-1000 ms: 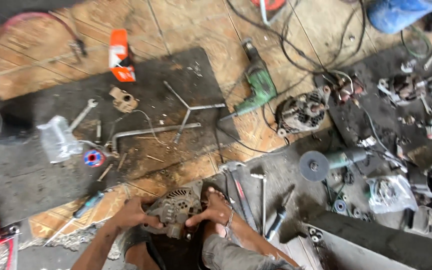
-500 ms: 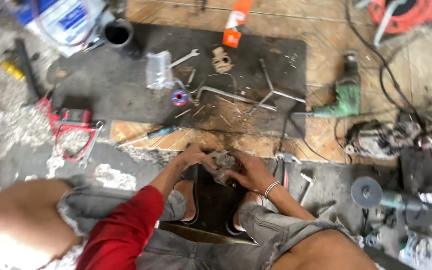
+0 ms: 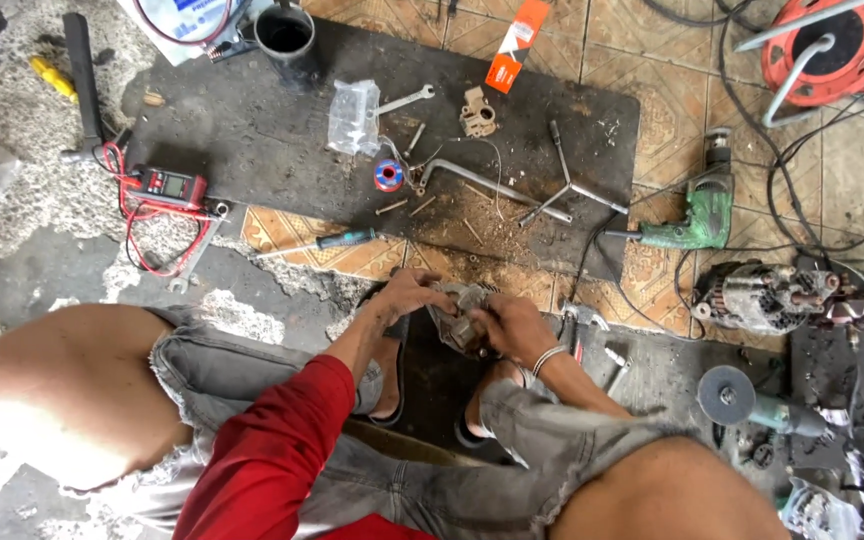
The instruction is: The person disassembles and works on an alternator using a hammer, pliers, and wrenches while sitting on a workshop floor.
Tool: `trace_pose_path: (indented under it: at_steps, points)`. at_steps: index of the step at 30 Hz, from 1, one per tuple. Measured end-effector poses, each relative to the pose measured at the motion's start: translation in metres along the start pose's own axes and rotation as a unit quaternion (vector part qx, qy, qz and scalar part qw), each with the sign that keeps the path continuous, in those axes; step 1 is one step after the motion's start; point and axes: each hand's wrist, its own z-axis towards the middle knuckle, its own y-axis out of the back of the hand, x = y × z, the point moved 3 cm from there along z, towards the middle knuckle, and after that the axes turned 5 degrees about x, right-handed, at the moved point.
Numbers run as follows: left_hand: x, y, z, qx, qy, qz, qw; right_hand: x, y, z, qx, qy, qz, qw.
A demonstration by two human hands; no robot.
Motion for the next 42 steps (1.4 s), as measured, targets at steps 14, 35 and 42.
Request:
trace_pose_path:
  at_steps: [14, 35, 42]
  points:
    - [0.013, -0.019, -0.010, 0.049, 0.063, -0.188, 0.979, -0.162, 0.007, -0.053, -0.078, -0.439, 0.326, 0.833]
    - [-0.037, 0.010, -0.021, 0.049, 0.122, -0.019, 0.991, -0.087, 0.001, 0.012, 0.309, -0.259, 0.161, 0.901]
    - [-0.029, 0.046, -0.029, 0.029, -0.045, 0.275, 0.960, -0.044, -0.014, 0.025, 0.126, -0.179, 0.013, 0.976]
